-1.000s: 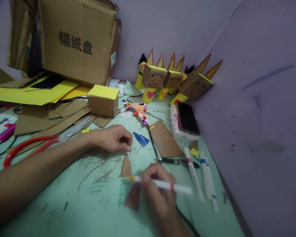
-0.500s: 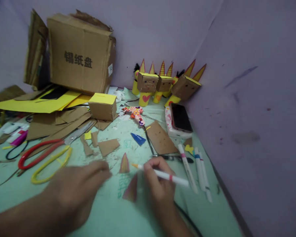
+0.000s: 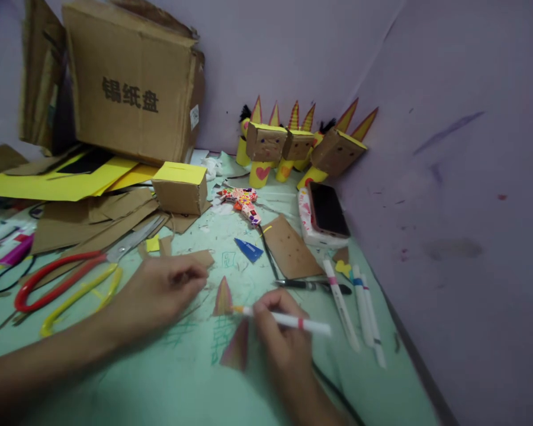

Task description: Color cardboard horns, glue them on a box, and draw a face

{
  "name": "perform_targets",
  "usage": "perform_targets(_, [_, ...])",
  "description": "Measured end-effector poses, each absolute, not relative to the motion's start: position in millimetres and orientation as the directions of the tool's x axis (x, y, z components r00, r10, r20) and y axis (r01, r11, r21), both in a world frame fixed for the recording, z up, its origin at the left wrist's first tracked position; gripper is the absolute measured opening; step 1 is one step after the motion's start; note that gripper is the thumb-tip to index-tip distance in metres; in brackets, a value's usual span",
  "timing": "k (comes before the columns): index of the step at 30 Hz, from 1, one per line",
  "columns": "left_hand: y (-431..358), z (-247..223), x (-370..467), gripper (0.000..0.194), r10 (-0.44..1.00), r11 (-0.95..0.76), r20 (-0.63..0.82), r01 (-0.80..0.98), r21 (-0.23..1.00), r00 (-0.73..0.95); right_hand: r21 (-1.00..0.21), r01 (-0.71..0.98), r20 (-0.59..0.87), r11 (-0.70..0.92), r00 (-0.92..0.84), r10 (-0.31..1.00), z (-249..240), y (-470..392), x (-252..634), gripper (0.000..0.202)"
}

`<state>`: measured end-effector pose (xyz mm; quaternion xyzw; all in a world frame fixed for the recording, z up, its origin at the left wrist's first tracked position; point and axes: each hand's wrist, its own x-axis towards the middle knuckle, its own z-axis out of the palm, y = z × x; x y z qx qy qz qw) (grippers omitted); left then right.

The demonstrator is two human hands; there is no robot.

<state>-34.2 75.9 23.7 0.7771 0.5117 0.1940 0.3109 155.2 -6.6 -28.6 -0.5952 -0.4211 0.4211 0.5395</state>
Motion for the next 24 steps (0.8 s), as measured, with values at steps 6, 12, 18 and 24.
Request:
perform_targets(6, [122.2, 20.1, -10.3, 0.012, 0.844, -0.212, -0.272, 0.753, 0.623, 0.463, -0.991, -0.036, -0.135, -0.130, 0.317, 0.939, -28.6, -3.3, 156.5, 0.025])
perform_targets(12, [132.5, 15.5, -5.7, 0.009, 0.806, -0.225, -0.336, 0.777, 0.588, 0.487, -0.990, 0.101, -0.066, -0.095, 0.259, 0.963, -27.7, -1.2, 156.4, 0.024])
perform_targets(18, [129.3, 16.9, -4.3, 0.006, 0.822, -0.290, -0.298, 0.807, 0.514, 0.485, -0.978, 0.198, -0.012, -0.065, 0.259, 0.966, -28.8, -3.2, 154.4, 0.023])
perform_targets(24, [125.9, 18.4, -2.7, 0.003, 0.833, -0.345, -0.268, 0.833, 0.433, 0.485, -0.934, 0.356, 0.073, -0.019, 0.241, 0.968, -21.6, -3.0, 149.0, 0.020])
